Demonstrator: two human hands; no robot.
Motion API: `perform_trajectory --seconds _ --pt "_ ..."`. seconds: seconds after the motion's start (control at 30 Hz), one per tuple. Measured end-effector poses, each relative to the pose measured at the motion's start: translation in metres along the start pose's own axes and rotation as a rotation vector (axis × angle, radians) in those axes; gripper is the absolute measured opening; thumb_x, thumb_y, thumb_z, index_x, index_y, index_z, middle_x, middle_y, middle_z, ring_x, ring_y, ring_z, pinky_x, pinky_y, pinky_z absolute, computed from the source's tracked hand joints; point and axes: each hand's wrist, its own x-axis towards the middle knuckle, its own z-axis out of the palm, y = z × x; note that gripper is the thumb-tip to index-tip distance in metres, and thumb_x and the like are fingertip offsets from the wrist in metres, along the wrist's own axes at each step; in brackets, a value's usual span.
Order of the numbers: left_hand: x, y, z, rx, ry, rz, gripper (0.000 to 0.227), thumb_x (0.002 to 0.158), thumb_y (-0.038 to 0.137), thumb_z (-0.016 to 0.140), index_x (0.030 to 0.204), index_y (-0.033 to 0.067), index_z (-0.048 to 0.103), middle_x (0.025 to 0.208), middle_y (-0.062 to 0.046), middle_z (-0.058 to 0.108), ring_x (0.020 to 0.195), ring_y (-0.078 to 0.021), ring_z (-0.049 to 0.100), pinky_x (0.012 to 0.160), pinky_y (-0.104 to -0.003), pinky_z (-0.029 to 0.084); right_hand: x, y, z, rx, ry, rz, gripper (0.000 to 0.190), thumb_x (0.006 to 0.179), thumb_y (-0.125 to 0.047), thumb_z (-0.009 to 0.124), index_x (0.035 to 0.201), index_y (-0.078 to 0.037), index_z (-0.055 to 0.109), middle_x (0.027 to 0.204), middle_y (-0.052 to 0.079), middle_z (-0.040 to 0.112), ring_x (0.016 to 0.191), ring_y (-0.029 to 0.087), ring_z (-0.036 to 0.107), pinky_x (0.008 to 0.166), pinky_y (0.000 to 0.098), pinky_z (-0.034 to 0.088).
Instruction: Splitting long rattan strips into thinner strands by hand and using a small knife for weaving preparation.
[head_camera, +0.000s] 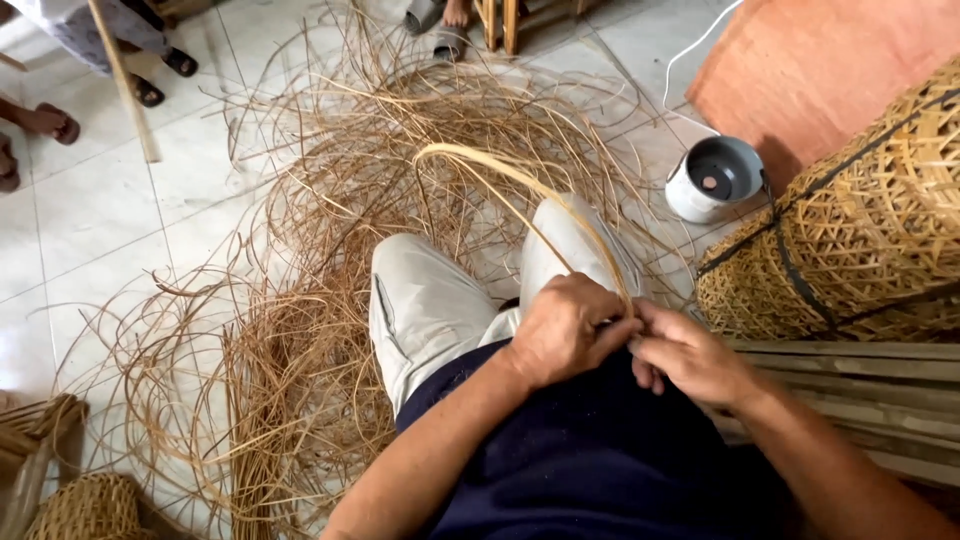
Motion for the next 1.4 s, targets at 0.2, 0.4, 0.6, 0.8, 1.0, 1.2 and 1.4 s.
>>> perform_trajectory --seconds 0.2,0.4,0.6,0.8,1.0,1.2,1.4 --pt "0.001 0.016 -0.029 -0.304 0.121 -0.117 0.014 0.092 0.031 0.078 0.084 0.0205 0.073 0.088 0.002 0.077 0.094 -0.0264 0.075 0.088 -0.037 0.060 0.002 -0.019 0.017 0.302 0.004 -0.089 0.018 0.097 -0.003 0.047 0.111 -0.006 0.057 0.061 0.009 0.052 0.040 0.007 0.033 0.030 0.0213 0.026" --pt "-0.031 -0.016 0.005 -0.743 -0.018 -0.652 0.019 0.093 0.020 0.077 0.091 0.0020 0.072 0.125 -0.024 0.072 0.119 -0.0359 0.068 0.104 -0.047 0.050 0.005 -0.035 0.022 0.060 -0.003 -0.092 0.018 0.095 -0.009 0.055 0.093 -0.004 0.073 0.050 0.002 0.050 0.042 0.007 0.037 0.034 0.0214 0.026" --pt "-0.035 -0.056 0.034 -0.733 0.013 -0.854 0.019 0.085 0.016 0.080 0.085 -0.0015 0.074 0.111 -0.020 0.076 0.103 -0.0284 0.073 0.093 -0.039 0.056 0.016 -0.007 0.014 0.092 0.043 -0.008 0.034 0.094 -0.010 0.054 0.121 0.000 0.073 0.055 -0.002 0.043 0.048 0.005 0.032 0.042 0.0230 0.025" --pt "-0.034 -0.059 0.024 -0.554 0.026 -0.845 0.022 0.083 0.016 0.081 0.087 -0.0034 0.072 0.107 -0.020 0.076 0.100 -0.0319 0.074 0.088 -0.040 0.059 0.010 0.003 0.011 0.093 0.023 0.036 0.041 0.094 -0.009 0.053 0.130 -0.004 0.072 0.054 -0.003 0.039 0.050 0.006 0.030 0.045 0.0212 0.023" --pt "-0.039 -0.076 0.032 -0.291 -0.076 -0.659 0.030 0.082 0.030 0.079 0.082 0.0021 0.068 0.097 -0.020 0.069 0.094 -0.0442 0.072 0.079 -0.051 0.058 0.004 0.014 0.001 0.099 -0.014 0.081 0.053 0.094 -0.008 0.051 0.144 -0.010 0.067 0.049 -0.004 0.038 0.046 0.004 0.032 0.045 0.0195 0.023" --pt "-0.039 -0.071 0.037 -0.237 -0.033 -0.636 0.029 0.084 0.031 0.077 0.081 0.0043 0.066 0.088 -0.017 0.068 0.090 -0.0435 0.072 0.075 -0.049 0.058 -0.002 0.011 0.000 0.105 0.000 0.085 0.054 0.094 -0.007 0.051 0.146 -0.011 0.065 0.047 -0.005 0.038 0.044 0.003 0.032 0.044 0.0187 0.022" --pt "-0.043 -0.081 0.036 -0.354 0.062 -0.780 0.020 0.089 0.030 0.071 0.090 0.0098 0.072 0.073 -0.015 0.072 0.076 -0.0314 0.075 0.062 -0.042 0.058 -0.006 0.030 -0.002 0.162 -0.031 0.123 0.058 0.094 -0.010 0.052 0.150 -0.016 0.062 0.046 -0.005 0.037 0.044 0.003 0.032 0.043 0.0182 0.021"
